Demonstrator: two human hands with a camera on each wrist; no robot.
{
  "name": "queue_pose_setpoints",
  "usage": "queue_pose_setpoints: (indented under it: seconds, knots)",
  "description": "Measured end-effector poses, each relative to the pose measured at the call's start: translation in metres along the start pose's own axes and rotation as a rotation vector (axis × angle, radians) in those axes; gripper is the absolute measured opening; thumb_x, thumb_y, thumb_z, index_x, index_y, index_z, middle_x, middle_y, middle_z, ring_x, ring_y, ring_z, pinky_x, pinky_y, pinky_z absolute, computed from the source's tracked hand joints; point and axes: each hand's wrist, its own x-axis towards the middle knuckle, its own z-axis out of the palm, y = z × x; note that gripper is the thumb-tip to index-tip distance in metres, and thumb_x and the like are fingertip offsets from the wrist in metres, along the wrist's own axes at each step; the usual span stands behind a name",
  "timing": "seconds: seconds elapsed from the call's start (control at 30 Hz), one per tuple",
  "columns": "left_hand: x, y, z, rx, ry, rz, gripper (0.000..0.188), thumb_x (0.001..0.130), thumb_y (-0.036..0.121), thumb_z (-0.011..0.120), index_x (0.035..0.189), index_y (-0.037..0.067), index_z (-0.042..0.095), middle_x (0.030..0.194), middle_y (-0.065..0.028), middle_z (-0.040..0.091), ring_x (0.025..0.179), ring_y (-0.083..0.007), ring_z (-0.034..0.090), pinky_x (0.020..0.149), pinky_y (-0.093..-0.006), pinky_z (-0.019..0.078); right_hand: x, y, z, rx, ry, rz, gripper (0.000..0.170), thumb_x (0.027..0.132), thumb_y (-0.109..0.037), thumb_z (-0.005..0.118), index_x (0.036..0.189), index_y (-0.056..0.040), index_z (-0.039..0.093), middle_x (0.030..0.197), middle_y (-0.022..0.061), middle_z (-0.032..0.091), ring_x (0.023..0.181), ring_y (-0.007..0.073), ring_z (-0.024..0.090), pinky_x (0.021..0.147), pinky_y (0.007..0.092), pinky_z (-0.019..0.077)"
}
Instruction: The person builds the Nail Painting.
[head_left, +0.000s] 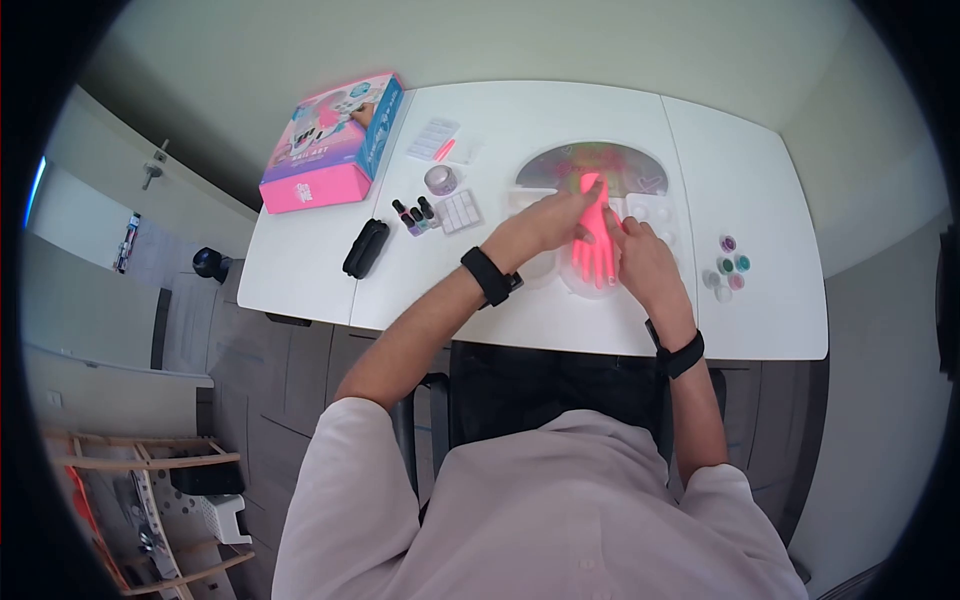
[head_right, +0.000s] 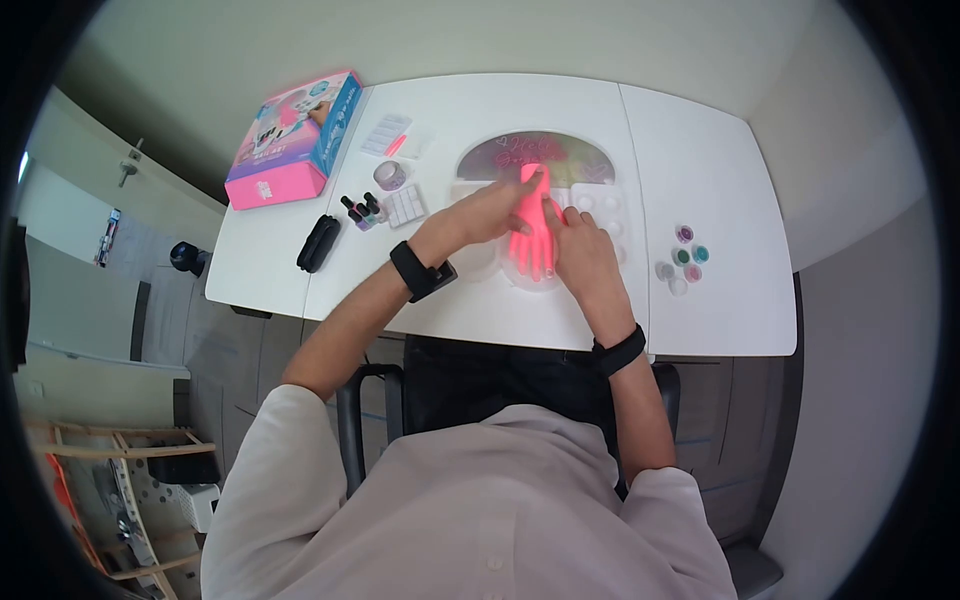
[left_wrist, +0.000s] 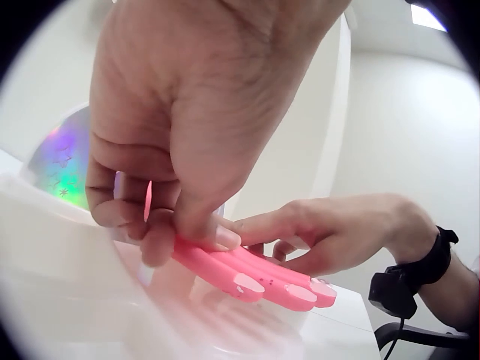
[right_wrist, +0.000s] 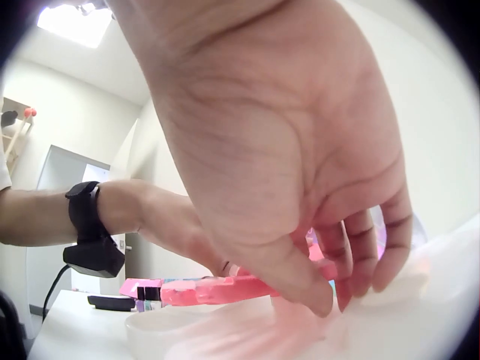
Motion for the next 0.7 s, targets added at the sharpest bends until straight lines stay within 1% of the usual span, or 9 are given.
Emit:
queue_pose_setpoints:
  seconds: [0.03, 0.1, 0.13, 0.23, 0.33, 0.4, 0.53, 0.63, 0.7]
  knots:
    - [0.001, 0.010, -0.009, 0.003, 0.003, -0.005, 0.095, 0.085, 0.016, 0.084, 0.161, -0.004, 0.030, 0.101, -0.0327, 0.069, 0.099, -0.0482, 0.068, 0.086, -0.0508, 0.0537, 0.001, 0.003, 0.003, -0.031, -0.009, -0.008, 0.069, 0.087, -0.002, 0.061, 0.155, -0.0102, 0.050, 0.107, 0.0135, 0.064, 0.098, 0.0325, 0.066, 0.078, 0.0452, 0.0587]
    - [-0.002, 0.042, -0.032, -0.011, -0.153, -0.236, 0.092, 0.086, 0.016, 0.083, 0.160, -0.003, 0.031, 0.102, -0.0326, 0.070, 0.099, -0.0476, 0.069, 0.086, -0.0501, 0.0546, 0.002, 0.001, 0.000, -0.023, -0.017, -0.010, 0.069, 0.088, -0.002, 0.060, 0.155, -0.0102, 0.050, 0.108, 0.0137, 0.065, 0.099, 0.0327, 0.066, 0.079, 0.0457, 0.0591]
    - [-0.003, 0.040, -0.029, -0.013, -0.154, -0.247, 0.092, 0.086, 0.016, 0.083, 0.160, -0.003, 0.031, 0.102, -0.0326, 0.070, 0.099, -0.0476, 0.069, 0.086, -0.0501, 0.0546, 0.002, 0.000, -0.001, -0.019, -0.022, -0.004, 0.069, 0.088, -0.002, 0.060, 0.155, -0.0103, 0.050, 0.109, 0.0139, 0.065, 0.100, 0.0329, 0.067, 0.081, 0.0463, 0.0595]
    - [-0.002, 0.033, -0.030, -0.059, -0.115, -0.188, 0.089, 0.088, 0.016, 0.082, 0.159, -0.002, 0.033, 0.101, -0.0317, 0.071, 0.099, -0.0471, 0.069, 0.086, -0.0504, 0.0549, 0.002, -0.001, -0.003, 0.007, -0.031, 0.011, 0.069, 0.088, -0.002, 0.060, 0.155, -0.0098, 0.050, 0.111, 0.0145, 0.066, 0.101, 0.0334, 0.067, 0.082, 0.0469, 0.0599]
    - [0.000, 0.025, -0.023, -0.060, -0.181, -0.186, 0.086, 0.090, 0.016, 0.080, 0.159, -0.002, 0.032, 0.104, -0.0316, 0.070, 0.099, -0.0461, 0.070, 0.085, -0.0498, 0.0561, 0.002, -0.003, -0.006, 0.015, -0.051, 0.020, 0.068, 0.088, -0.002, 0.060, 0.155, -0.0095, 0.049, 0.112, 0.0149, 0.066, 0.100, 0.0343, 0.068, 0.082, 0.0463, 0.0601]
    - [0.002, 0.007, -0.004, -0.086, -0.061, -0.065, 0.087, 0.092, 0.017, 0.078, 0.160, -0.001, 0.029, 0.110, -0.0318, 0.069, 0.100, -0.0457, 0.070, 0.085, -0.0500, 0.0568, 0.003, -0.003, -0.009, -0.004, -0.059, 0.031, 0.068, 0.088, -0.002, 0.060, 0.155, -0.0095, 0.049, 0.112, 0.0149, 0.066, 0.100, 0.0348, 0.068, 0.082, 0.0458, 0.0601]
    - [-0.002, 0.032, -0.020, -0.196, -0.159, -0.219, 0.089, 0.092, 0.017, 0.078, 0.161, -0.003, 0.025, 0.113, -0.0317, 0.069, 0.103, -0.0442, 0.070, 0.086, -0.0492, 0.0576, 0.005, -0.008, -0.012, -0.069, -0.082, 0.054, 0.067, 0.090, -0.004, 0.058, 0.156, -0.0095, 0.047, 0.112, 0.0147, 0.066, 0.100, 0.0355, 0.068, 0.082, 0.0452, 0.0603]
    - [0.003, 0.027, -0.010, -0.047, -0.078, -0.114, 0.094, 0.092, 0.018, 0.078, 0.162, -0.004, 0.020, 0.107, -0.0312, 0.069, 0.097, -0.0427, 0.071, 0.084, -0.0475, 0.0582, 0.004, -0.002, -0.007, -0.070, -0.066, 0.034, 0.067, 0.090, -0.005, 0.059, 0.156, -0.0096, 0.048, 0.111, 0.0145, 0.067, 0.100, 0.0344, 0.068, 0.082, 0.0446, 0.0605]
    - [0.003, 0.022, -0.008, 0.030, -0.062, -0.095, 0.098, 0.091, 0.017, 0.079, 0.163, -0.005, 0.017, 0.097, -0.0292, 0.069, 0.083, -0.0413, 0.071, 0.077, -0.0464, 0.0580, 0.003, 0.003, -0.002, -0.057, -0.042, 0.021, 0.068, 0.090, -0.004, 0.060, 0.156, -0.0101, 0.048, 0.110, 0.0143, 0.066, 0.100, 0.0338, 0.068, 0.082, 0.0444, 0.0606]
